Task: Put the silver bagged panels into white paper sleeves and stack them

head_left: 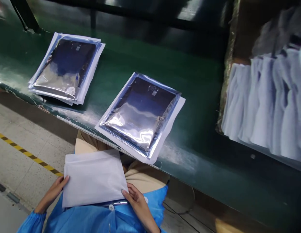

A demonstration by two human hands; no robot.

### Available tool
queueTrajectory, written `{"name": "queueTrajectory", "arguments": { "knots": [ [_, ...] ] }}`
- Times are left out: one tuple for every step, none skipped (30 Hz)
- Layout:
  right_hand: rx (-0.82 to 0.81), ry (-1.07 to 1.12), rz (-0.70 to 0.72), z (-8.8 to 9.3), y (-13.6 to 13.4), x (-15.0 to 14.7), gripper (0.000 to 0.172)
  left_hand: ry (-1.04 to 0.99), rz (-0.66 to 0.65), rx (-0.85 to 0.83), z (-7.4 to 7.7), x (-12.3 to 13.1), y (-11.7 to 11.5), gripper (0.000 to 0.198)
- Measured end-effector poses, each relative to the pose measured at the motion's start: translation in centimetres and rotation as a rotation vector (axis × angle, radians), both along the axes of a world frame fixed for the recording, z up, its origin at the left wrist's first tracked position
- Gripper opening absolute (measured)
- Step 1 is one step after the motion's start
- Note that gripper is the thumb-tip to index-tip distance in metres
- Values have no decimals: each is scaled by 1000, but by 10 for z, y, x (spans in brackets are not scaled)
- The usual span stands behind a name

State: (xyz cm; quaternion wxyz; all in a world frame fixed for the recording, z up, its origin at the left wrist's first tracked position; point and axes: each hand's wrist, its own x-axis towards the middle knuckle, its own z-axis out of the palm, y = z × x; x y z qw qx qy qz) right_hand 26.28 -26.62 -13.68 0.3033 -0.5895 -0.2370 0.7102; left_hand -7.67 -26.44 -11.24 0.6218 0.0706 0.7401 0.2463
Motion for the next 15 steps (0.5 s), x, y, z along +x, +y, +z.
{"name": "queueTrajectory", "arguments": {
  "knots": [
    [-1,-10,15,1,1,2,43,15,46,25,-4,2,5,38],
    [0,-35,20,1,2,3,44,29,90,45,-8,5,9,37],
    [5,-70,14,0,5,4,46,39,131,56,-12,9,11,36],
    [14,-109,-1,-3,10,4,48,46,166,59,-14,13,13,36],
    [27,-144,-22,-7,16,3,50,48,193,55,-16,18,14,36],
    [42,-167,-45,-12,24,0,52,47,213,45,-17,22,14,36],
    [56,-174,-66,-18,33,-4,53,42,228,32,-17,25,14,36],
    [68,-174,-83,-24,41,-8,55,34,236,17,-17,27,14,37],
    [75,-169,-98,-30,48,-13,57,28,243,-1,-16,29,13,38],
    [79,-162,-111,-34,53,-18,59,25,247,-20,-15,31,12,39],
    [80,-157,-125,-37,56,-22,59,24,252,-42,-13,33,9,40],
    [79,-158,-138,-38,55,-26,58,27,256,-66,-11,34,6,42],
    [78,-164,-152,-38,52,-27,57,33,262,-94,-9,36,2,44],
    [77,-172,-162,-36,46,-28,54,41,265,-127,-6,38,-2,46],
    [74,-180,-167,-33,38,-28,50,47,266,-160,-3,40,-6,50]
  ]
}}
